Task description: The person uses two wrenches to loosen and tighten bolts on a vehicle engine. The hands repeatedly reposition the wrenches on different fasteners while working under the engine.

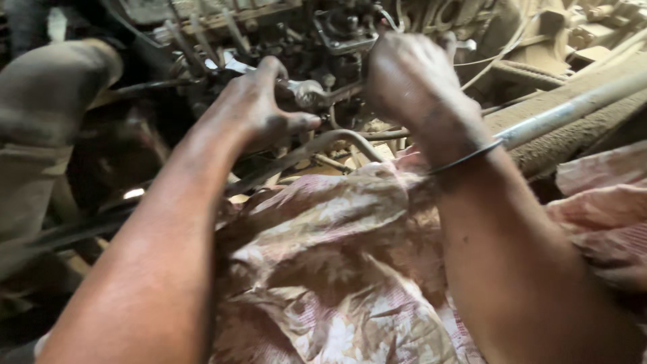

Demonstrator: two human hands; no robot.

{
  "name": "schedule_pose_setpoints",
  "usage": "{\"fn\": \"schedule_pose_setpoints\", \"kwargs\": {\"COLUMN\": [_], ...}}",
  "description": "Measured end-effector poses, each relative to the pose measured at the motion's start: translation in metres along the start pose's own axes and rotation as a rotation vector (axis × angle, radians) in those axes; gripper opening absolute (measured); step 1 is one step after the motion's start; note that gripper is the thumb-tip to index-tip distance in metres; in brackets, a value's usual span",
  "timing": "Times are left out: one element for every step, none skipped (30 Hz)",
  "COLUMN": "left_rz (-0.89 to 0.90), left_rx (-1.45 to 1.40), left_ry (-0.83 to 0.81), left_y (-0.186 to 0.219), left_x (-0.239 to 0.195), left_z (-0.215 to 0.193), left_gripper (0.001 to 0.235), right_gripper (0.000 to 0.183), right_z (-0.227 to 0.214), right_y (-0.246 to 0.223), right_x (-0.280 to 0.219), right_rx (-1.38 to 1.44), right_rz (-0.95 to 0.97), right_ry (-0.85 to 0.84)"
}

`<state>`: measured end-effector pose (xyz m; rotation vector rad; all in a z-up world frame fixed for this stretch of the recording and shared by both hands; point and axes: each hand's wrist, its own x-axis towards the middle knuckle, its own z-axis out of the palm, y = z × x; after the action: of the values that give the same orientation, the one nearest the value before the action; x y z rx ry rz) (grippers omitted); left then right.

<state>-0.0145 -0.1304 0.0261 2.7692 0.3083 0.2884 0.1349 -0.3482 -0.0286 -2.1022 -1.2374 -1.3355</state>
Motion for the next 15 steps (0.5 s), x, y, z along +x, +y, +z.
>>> {"fn": "schedule_pose_setpoints", "kwargs": {"left_rz": [0.033, 0.066, 0.061, 0.056, 0.045, 0.064, 0.085, 0.106, 0.103, 0.1, 0.098, 0.064, 0.029, -0.006, 0.005], "left_rx": [-0.007, -0.014, -0.023, -0.032, -0.039, -0.029, -0.018, -0.006, -0.007, -0.009, -0.009, -0.035, -0.06, -0.085, -0.061], "left_ry": [0.009, 0.018, 0.017, 0.016, 0.018, 0.028, 0.04, 0.051, 0.043, 0.036, 0.03, 0.016, 0.002, -0.012, 0.004], "left_y": [-0.001, -0.003, -0.004, -0.006, -0.009, -0.011, -0.012, -0.012, -0.012, -0.011, -0.009, -0.007, -0.005, -0.003, -0.002], "left_x": [0.001, 0.003, 0.005, 0.007, 0.007, 0.007, 0.007, 0.006, 0.006, 0.005, 0.003, 0.002, 0.002, 0.001, -0.001], "left_z": [0.001, 0.003, 0.006, 0.008, 0.009, 0.009, 0.009, 0.008, 0.007, 0.007, 0.005, 0.004, 0.003, 0.002, 0.002], "left_gripper": [0.088, 0.089, 0.087, 0.085, 0.082, 0.086, 0.089, 0.092, 0.091, 0.09, 0.089, 0.086, 0.083, 0.08, 0.076], "right_gripper": [0.045, 0.045, 0.045, 0.038, 0.032, 0.026, 0.024, 0.023, 0.021, 0.02, 0.02, 0.019, 0.017, 0.014, 0.012], "right_z": [0.0, -0.001, -0.003, -0.006, -0.006, -0.006, -0.01, -0.013, -0.018, -0.022, -0.024, -0.027, -0.028, -0.029, -0.03], "right_y": [0.006, 0.009, 0.009, 0.007, 0.0, -0.009, -0.016, -0.022, -0.028, -0.032, -0.035, -0.037, -0.039, -0.039, -0.04], "right_x": [-0.004, -0.006, -0.005, -0.003, 0.005, 0.013, 0.019, 0.024, 0.028, 0.031, 0.036, 0.039, 0.043, 0.045, 0.047], "right_rx": [0.067, 0.135, 0.209, 0.149, 0.091, 0.03, 0.013, -0.003, -0.022, -0.015, -0.009, -0.003, -0.015, -0.026, -0.036], "right_rz": [0.07, 0.14, 0.208, 0.339, 0.466, 0.594, 0.59, 0.587, 0.583, 0.562, 0.54, 0.518, 0.494, 0.469, 0.445], "right_ry": [-0.11, -0.219, -0.33, -0.47, -0.607, -0.743, -0.73, -0.718, -0.707, -0.68, -0.651, -0.623, -0.554, -0.485, -0.416]}}
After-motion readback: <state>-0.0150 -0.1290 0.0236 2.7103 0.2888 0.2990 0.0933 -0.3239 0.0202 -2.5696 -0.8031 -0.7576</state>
